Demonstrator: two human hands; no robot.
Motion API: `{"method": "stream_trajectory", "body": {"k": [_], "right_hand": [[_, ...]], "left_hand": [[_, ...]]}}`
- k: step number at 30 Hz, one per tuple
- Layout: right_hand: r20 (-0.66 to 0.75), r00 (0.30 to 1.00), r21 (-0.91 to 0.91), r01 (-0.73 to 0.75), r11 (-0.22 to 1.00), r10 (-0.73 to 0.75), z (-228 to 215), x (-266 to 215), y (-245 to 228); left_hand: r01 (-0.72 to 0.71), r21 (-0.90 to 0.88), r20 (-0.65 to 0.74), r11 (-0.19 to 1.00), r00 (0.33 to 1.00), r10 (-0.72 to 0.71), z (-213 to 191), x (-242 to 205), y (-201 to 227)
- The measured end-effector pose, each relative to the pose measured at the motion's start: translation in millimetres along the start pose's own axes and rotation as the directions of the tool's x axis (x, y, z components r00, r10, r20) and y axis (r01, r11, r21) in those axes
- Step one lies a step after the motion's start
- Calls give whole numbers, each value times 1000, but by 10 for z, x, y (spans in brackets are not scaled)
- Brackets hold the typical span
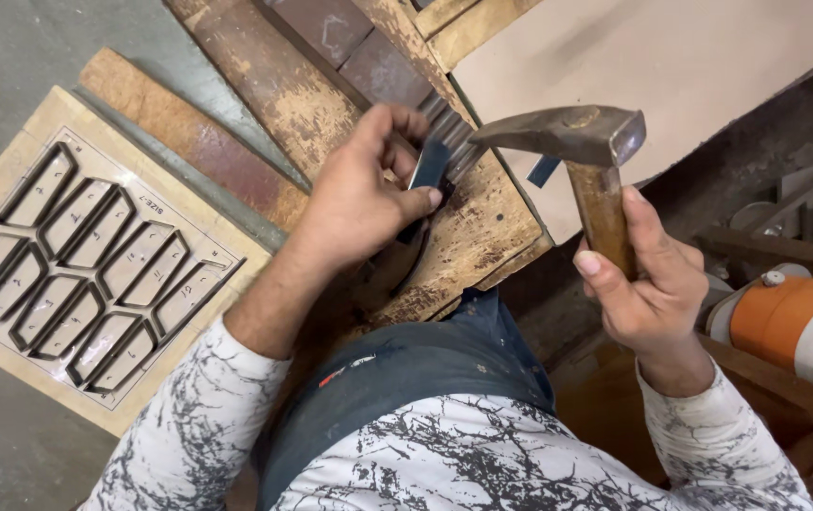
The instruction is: The person shapes small metal frames by placing them into a numbered wooden jig and tapping them with a wooden mallet. They also use a hammer to bend the metal pieces on a metal anvil and use pliers to adjust the frames within the jig.
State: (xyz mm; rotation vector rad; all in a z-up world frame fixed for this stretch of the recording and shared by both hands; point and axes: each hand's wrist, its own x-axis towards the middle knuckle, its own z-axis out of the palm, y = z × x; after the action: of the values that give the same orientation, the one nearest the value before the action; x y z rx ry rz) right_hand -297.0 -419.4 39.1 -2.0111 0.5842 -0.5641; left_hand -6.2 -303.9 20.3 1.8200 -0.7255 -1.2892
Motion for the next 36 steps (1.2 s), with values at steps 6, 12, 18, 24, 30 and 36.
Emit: {"method": "stream_trajectory", "body": {"k": [6, 12, 18, 24, 30, 36], "right_hand": [[-23, 999, 86, -29, 996, 32, 46, 8, -21], [-45, 998, 99, -43, 994, 48, 56, -19, -36], [-44, 998, 98, -39, 994, 43, 69, -44, -40], [-46, 997, 122, -49, 991, 55, 79, -99, -68], [-30, 999, 86, -24, 996, 26, 106, -84, -68], [-4, 995, 27, 99, 995, -99, 103, -69, -55]], "left_hand": [[-62, -431, -108, 900, 994, 16, -20, 3, -74], [11, -121, -246, 993, 968, -41, 25, -11, -143], [-14, 290, -107, 957, 993, 47, 141, -71, -102], [77, 337, -39, 938, 997, -68, 137, -74, -99], [65, 289, -22, 955, 998, -61, 78, -45, -98], [151, 317, 14, 936, 986, -164, 97, -34, -23]]}}
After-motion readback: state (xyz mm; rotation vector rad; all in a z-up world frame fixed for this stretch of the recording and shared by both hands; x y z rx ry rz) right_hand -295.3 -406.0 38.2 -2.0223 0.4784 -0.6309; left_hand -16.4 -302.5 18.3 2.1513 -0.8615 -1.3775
